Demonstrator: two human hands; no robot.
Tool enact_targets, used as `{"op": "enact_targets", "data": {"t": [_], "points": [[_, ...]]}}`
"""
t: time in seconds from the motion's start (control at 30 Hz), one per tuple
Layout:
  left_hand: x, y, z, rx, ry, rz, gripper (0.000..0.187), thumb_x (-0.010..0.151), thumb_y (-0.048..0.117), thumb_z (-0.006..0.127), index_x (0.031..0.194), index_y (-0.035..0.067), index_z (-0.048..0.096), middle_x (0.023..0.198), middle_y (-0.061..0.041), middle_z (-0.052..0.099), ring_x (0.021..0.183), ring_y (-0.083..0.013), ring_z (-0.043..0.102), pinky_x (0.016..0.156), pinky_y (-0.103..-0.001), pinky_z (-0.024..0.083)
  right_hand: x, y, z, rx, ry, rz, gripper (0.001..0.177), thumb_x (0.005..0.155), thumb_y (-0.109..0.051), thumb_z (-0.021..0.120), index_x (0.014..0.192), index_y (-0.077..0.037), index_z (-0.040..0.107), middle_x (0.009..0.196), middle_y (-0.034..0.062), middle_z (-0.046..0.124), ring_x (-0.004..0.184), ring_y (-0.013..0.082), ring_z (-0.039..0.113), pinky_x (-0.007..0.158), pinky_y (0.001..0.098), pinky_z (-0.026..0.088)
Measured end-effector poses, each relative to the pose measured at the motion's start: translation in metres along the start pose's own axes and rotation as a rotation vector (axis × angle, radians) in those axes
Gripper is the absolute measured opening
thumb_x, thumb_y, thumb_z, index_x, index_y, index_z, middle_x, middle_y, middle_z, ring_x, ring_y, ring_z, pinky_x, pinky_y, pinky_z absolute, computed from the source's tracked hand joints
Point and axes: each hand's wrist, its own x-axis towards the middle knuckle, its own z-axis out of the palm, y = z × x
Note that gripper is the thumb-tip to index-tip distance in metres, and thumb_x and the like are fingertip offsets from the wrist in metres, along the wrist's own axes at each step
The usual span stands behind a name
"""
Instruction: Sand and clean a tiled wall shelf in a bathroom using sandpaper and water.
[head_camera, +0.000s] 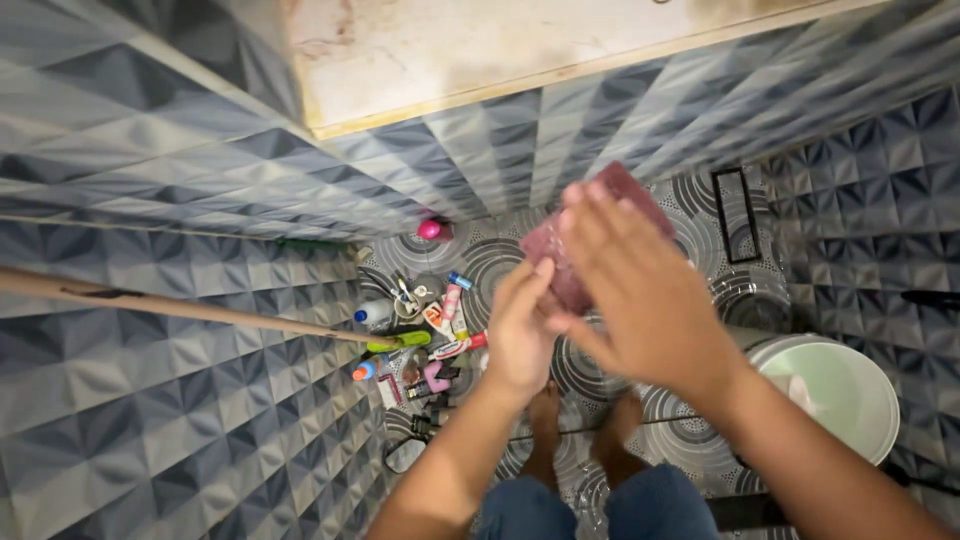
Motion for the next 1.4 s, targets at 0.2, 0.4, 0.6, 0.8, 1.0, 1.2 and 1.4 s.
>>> {"op": "enact_targets", "data": {"t": [0.2,0.4,0.6,0.8,1.0,1.2,1.4], "points": [[0.011,0.001,-0.018,-0.067,-0.082,0.055,0.025,0.111,0.019,0.056,0.123,-0.003,0.062,0.121,-0.013,0.068,0.113,-0.0222,0.066,0.099,-0.036,0.050,0.012,0.007,-0.001,0.051,-0.079,-0.131,0.081,0.095,-0.053,0.058,0.143,0.011,0.046,0.155,0.0263,0.044,0.146,0.0392,0.041,0.122,0.0502,0.028],[0.023,0.013,0.010,-0.003,-0.065,0.035,0.042,0.105,0.023,0.051,0.139,-0.001,0.058,0.137,-0.013,0.064,0.127,-0.0214,0.063,0.110,-0.033,0.048,0.015,0.024,-0.003,0.052,-0.065,-0.141,0.083,0.095,-0.055,0.055,0.142,0.013,0.046,0.153,0.0293,0.044,0.145,0.0430,0.040,0.122,0.0516,0.028],[0.031,-0.014,0.020,0.068,-0.066,-0.016,0.047,0.107,0.022,0.048,0.146,-0.004,0.053,0.141,-0.014,0.062,0.112,-0.0214,0.059,0.092,-0.036,0.042,0.025,0.047,-0.019,-0.016,0.002,-0.008,0.084,0.098,-0.053,0.053,0.146,0.015,0.043,0.157,0.0319,0.041,0.149,0.0434,0.038,0.125,0.0515,0.027],[0.043,-0.004,0.036,-0.087,-0.073,0.099,0.043,0.113,0.021,0.046,0.145,-0.007,0.047,0.142,-0.018,0.059,0.130,-0.0298,0.060,0.111,-0.045,0.050,0.002,0.065,-0.025,0.002,-0.089,-0.193,0.085,0.098,-0.057,0.057,0.145,0.013,0.045,0.155,0.0263,0.044,0.147,0.0374,0.042,0.122,0.0499,0.030],[0.050,-0.030,0.066,-0.059,-0.168,0.049,0.048,0.107,0.018,0.044,0.149,-0.005,0.045,0.148,-0.017,0.056,0.138,-0.0299,0.055,0.118,-0.046,0.043,0.017,0.089,-0.046,-0.049,-0.002,-0.005,0.083,0.097,-0.053,0.054,0.145,0.014,0.047,0.156,0.0307,0.043,0.148,0.0417,0.039,0.123,0.0505,0.029],[0.063,-0.046,0.087,-0.149,-0.135,-0.007,0.045,0.109,0.019,0.044,0.148,-0.002,0.045,0.151,-0.013,0.053,0.143,-0.0264,0.051,0.122,-0.044,0.038,-0.005,0.093,-0.053,-0.061,-0.036,-0.104,0.078,0.098,-0.052,0.054,0.144,0.011,0.048,0.155,0.0287,0.046,0.147,0.0404,0.042,0.121,0.0512,0.032],[0.070,-0.085,0.104,-0.089,-0.159,0.015,0.043,0.110,0.020,0.046,0.145,-0.003,0.050,0.144,-0.016,0.058,0.134,-0.0297,0.057,0.116,-0.048,0.044,-0.026,0.139,-0.071,-0.050,0.020,0.086,0.076,0.097,-0.048,0.054,0.148,0.008,0.048,0.157,0.0279,0.044,0.148,0.0423,0.040,0.123,0.0538,0.029]]}}
